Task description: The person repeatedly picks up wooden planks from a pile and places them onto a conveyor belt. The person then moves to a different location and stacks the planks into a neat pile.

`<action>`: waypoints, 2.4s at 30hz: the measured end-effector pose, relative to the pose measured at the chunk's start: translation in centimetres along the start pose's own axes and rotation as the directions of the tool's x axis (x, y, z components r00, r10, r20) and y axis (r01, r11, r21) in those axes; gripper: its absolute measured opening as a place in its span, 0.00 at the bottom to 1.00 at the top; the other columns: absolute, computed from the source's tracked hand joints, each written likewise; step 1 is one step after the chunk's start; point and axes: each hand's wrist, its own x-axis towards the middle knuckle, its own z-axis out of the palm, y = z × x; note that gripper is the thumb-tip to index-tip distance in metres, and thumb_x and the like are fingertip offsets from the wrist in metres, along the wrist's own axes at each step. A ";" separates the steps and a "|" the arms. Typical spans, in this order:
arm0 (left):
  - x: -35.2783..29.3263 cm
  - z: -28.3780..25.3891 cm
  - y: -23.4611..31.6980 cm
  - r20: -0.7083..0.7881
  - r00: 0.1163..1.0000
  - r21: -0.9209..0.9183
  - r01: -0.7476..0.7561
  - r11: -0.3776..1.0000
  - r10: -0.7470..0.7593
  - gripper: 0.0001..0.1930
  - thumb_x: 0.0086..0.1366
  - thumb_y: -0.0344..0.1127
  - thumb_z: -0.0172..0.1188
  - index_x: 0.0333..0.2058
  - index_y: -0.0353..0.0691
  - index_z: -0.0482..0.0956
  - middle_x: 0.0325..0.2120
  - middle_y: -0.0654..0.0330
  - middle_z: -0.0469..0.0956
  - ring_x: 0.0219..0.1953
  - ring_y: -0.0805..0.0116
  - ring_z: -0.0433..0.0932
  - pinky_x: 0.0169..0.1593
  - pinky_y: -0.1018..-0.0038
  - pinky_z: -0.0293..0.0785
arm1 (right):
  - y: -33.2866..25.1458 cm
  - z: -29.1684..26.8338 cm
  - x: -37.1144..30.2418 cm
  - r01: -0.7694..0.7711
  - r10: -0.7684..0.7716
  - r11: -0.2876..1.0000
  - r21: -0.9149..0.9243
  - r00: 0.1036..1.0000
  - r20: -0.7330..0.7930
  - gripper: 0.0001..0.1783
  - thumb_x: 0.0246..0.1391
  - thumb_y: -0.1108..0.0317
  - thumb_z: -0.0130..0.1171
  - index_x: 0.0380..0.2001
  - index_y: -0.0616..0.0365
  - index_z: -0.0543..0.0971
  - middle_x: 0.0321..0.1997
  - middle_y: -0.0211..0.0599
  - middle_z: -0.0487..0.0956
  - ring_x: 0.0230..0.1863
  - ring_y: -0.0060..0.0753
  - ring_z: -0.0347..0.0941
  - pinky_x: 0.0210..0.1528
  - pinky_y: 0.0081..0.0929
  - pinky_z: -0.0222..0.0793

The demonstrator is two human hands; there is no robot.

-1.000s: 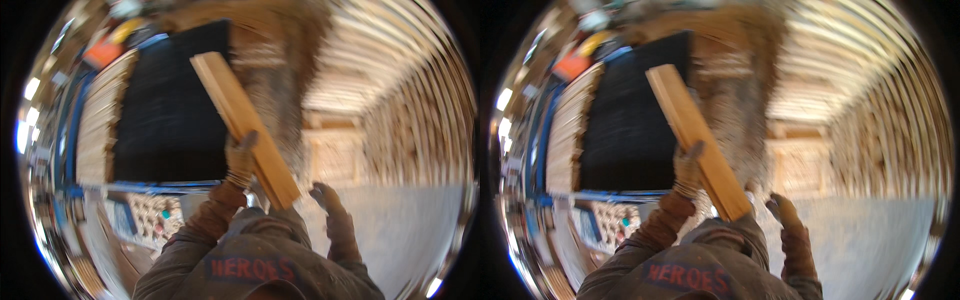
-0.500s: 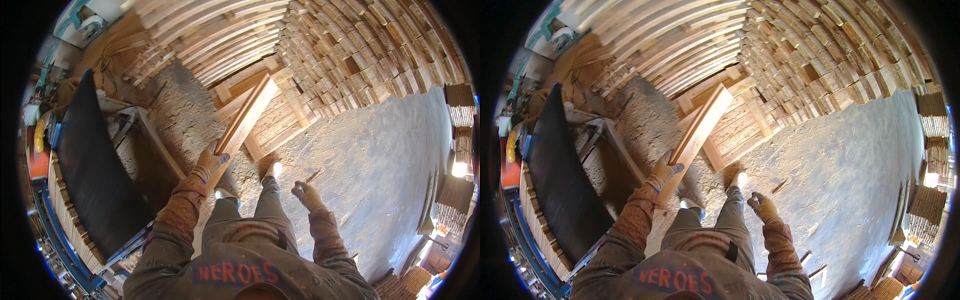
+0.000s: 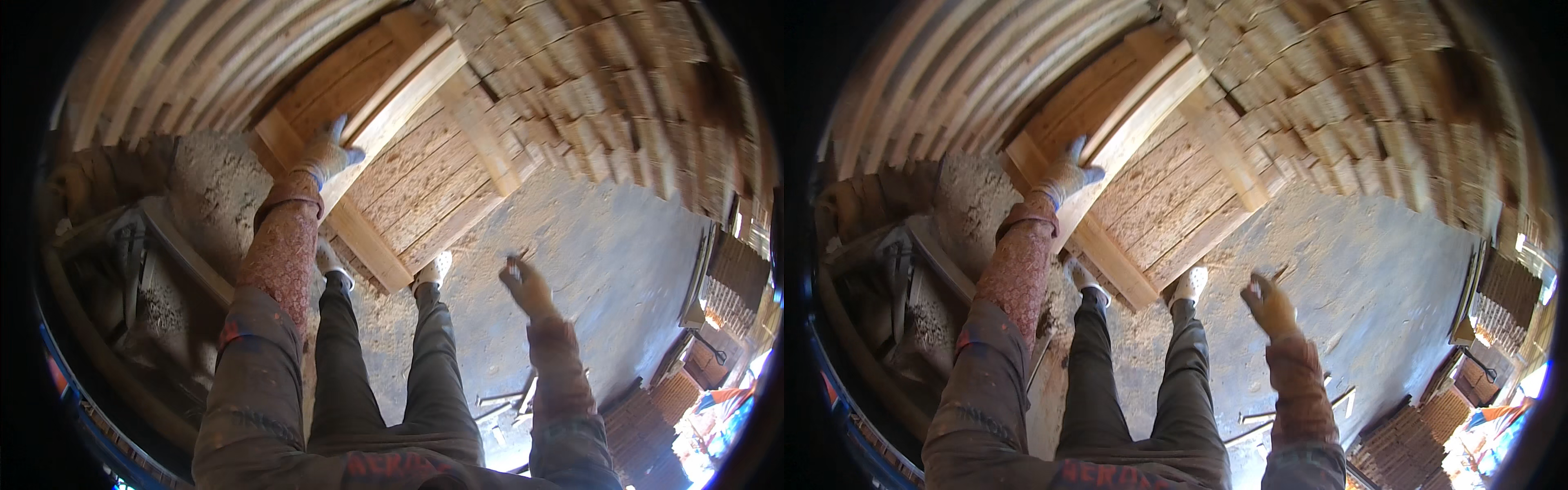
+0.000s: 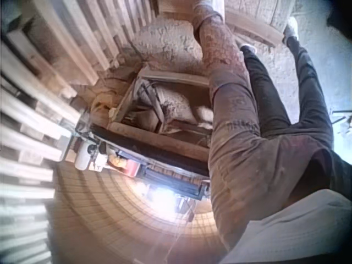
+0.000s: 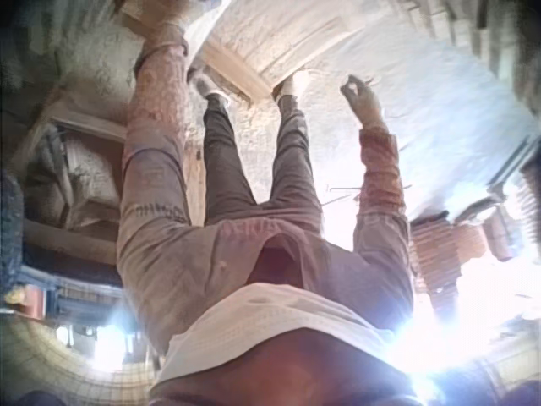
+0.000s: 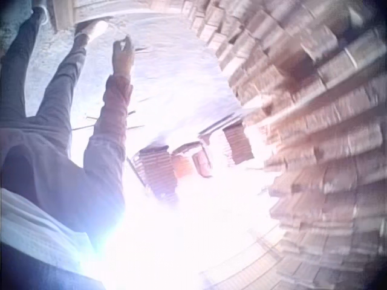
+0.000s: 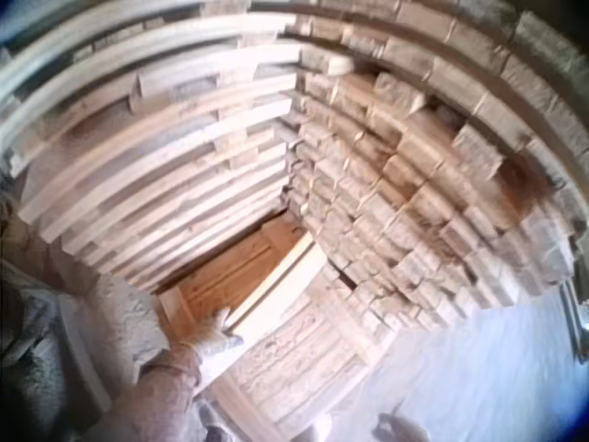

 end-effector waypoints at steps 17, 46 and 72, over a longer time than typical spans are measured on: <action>-13.0 17.7 -5.0 -0.352 0.861 -0.794 -0.066 0.604 -0.368 0.50 0.51 0.29 0.81 0.69 0.38 0.59 0.60 0.49 0.72 0.58 0.54 0.74 0.63 0.61 0.77 | -10.4 2.7 27.6 0.020 -0.061 0.976 -0.216 0.981 -0.185 0.63 0.50 0.45 0.75 0.79 0.38 0.44 0.74 0.58 0.61 0.72 0.63 0.61 0.71 0.53 0.64; -22.5 17.6 -4.4 -0.061 0.931 -0.940 0.068 0.334 -0.361 0.45 0.72 0.57 0.60 0.69 0.22 0.57 0.65 0.38 0.69 0.67 0.57 0.70 0.69 0.68 0.63 | -14.3 14.7 9.7 0.463 -0.459 0.873 -0.156 0.886 0.064 0.78 0.37 0.61 0.75 0.78 0.52 0.27 0.79 0.62 0.50 0.75 0.70 0.51 0.74 0.52 0.52; -55.4 19.4 -17.3 -0.273 0.791 -0.844 0.076 0.531 -0.547 0.27 0.68 0.53 0.60 0.58 0.41 0.78 0.50 0.40 0.82 0.55 0.42 0.80 0.61 0.56 0.73 | -66.0 24.9 -52.8 0.916 -0.536 -0.395 0.066 -0.288 0.793 0.73 0.34 0.27 0.76 0.78 0.47 0.52 0.63 0.63 0.69 0.62 0.62 0.72 0.61 0.51 0.73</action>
